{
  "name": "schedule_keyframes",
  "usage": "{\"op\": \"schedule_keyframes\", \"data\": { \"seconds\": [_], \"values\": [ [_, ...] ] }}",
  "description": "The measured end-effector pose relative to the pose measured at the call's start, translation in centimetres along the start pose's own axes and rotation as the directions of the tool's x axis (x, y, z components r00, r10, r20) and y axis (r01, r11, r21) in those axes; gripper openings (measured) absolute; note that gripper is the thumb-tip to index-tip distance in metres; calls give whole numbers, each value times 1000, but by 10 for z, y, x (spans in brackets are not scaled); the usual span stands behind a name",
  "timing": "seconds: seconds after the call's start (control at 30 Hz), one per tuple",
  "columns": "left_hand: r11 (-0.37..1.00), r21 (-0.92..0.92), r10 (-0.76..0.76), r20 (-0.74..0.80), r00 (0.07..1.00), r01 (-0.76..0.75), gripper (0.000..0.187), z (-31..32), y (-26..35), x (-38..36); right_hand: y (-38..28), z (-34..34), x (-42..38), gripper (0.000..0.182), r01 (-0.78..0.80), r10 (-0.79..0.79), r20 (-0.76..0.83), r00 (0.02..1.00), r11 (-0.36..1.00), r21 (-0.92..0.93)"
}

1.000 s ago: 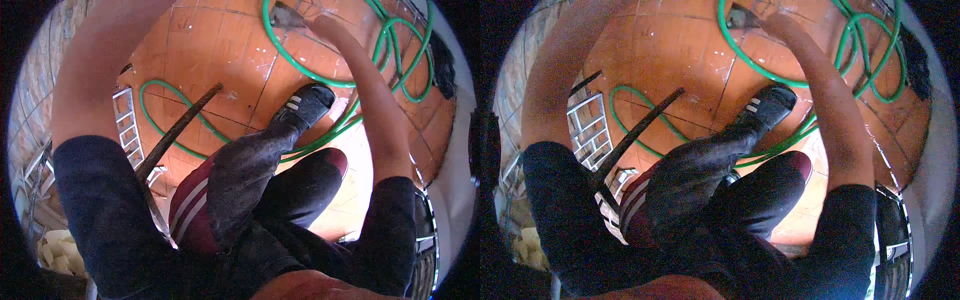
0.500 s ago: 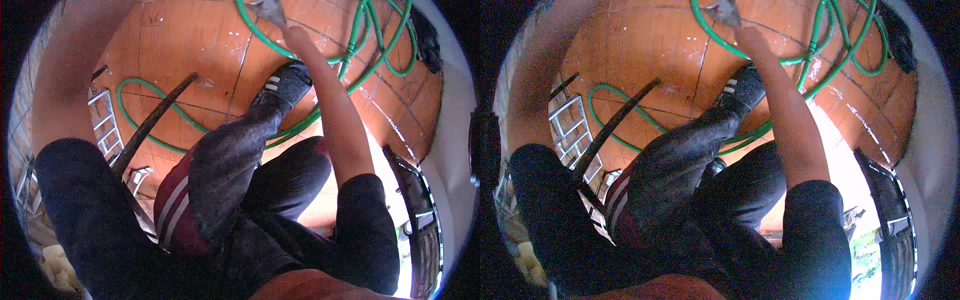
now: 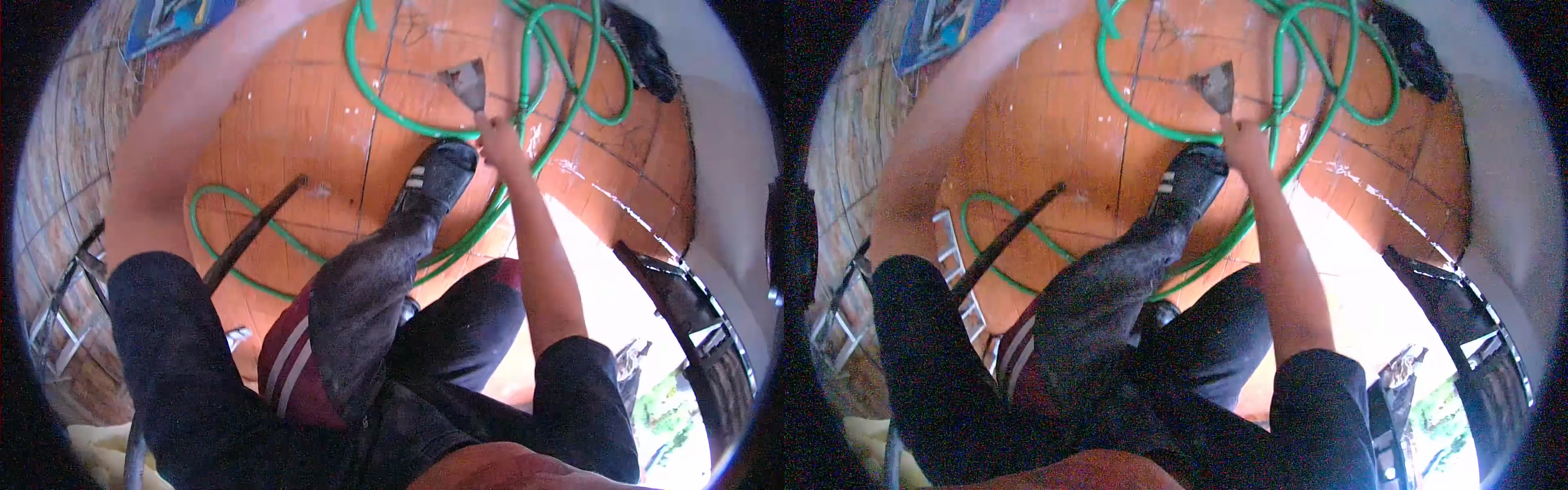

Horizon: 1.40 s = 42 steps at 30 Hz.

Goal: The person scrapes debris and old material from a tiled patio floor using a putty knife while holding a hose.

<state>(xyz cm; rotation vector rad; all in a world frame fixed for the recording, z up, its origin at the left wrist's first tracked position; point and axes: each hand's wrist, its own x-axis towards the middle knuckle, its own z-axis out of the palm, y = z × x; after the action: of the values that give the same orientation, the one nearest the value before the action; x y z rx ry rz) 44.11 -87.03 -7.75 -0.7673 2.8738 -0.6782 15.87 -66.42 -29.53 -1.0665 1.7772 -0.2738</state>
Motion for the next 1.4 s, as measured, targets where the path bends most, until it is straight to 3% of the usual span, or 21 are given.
{"op": "schedule_keyframes", "data": {
  "seconds": [0.13,0.17,0.2,0.27,0.33,0.4,0.43,0.47,0.53,0.6,0.63,0.67,0.7,0.83,0.9,0.93,1.17,1.2,1.23,1.33,1.4],
  "values": [
    [953,-222,-192,85,978,207,21,23,8,-5,16,2,-43,54,-164,155,67,986,975,147],
    [995,102,-28,88,996,19,14,21,10,-7,17,0,-51,54,-150,142,58,988,976,156],
    [993,115,-28,83,996,18,14,32,16,-7,21,-2,-59,49,-194,174,104,979,956,219],
    [920,-231,-203,409,890,316,18,69,38,-6,27,-3,-67,45,-230,195,145,970,930,286],
    [899,-294,-243,280,929,324,18,81,57,-12,35,-2,-70,45,-247,206,152,967,903,352],
    [591,-553,-321,507,800,588,23,86,74,-11,47,2,-70,46,-190,170,87,982,910,369],
    [597,-554,-320,498,806,580,23,101,83,-13,50,4,-69,46,-212,182,112,977,899,383],
    [467,-662,-534,318,784,587,25,122,92,-17,51,5,-70,47,-238,198,141,970,887,395],
    [335,-767,-722,163,672,547,27,123,100,-12,39,-4,-76,46,-265,217,161,963,871,413],
    [189,-627,-976,-38,213,756,25,124,97,2,30,-13,-64,46,-289,207,236,949,870,399],
    [183,-619,-977,-31,209,764,25,123,85,4,29,-17,-55,44,-282,176,285,942,877,389],
    [-386,-738,-837,533,127,553,25,124,68,7,26,-21,-47,44,-291,182,298,937,878,380],
    [-857,-437,-387,895,220,273,24,124,55,8,17,-27,-42,44,-336,192,353,916,847,412],
    [-868,-453,-433,891,139,202,26,119,45,33,-21,-54,-42,42,-410,256,372,892,805,429],
    [-634,-773,-772,633,59,-2,28,110,50,47,-35,-64,-41,42,-261,201,211,957,915,309],
    [-655,-755,-754,654,63,11,28,106,48,49,-37,-66,-36,42,-290,229,220,948,907,306],
    [-491,-855,-840,515,168,168,23,89,47,65,-50,-33,41,43,-139,135,36,990,964,225],
    [-357,-917,-886,392,245,176,28,90,44,70,-53,-17,52,50,-128,130,10,991,953,273],
    [-216,-962,-910,260,323,168,33,89,40,76,-78,-17,53,47,-79,79,4,997,994,76],
    [-287,-941,-861,335,383,178,35,68,27,89,-109,7,31,45,53,-126,-237,963,955,-293],
    [-251,-950,-866,307,394,188,35,62,26,87,-102,10,25,42,54,-107,-247,963,976,-213]
  ]
}}
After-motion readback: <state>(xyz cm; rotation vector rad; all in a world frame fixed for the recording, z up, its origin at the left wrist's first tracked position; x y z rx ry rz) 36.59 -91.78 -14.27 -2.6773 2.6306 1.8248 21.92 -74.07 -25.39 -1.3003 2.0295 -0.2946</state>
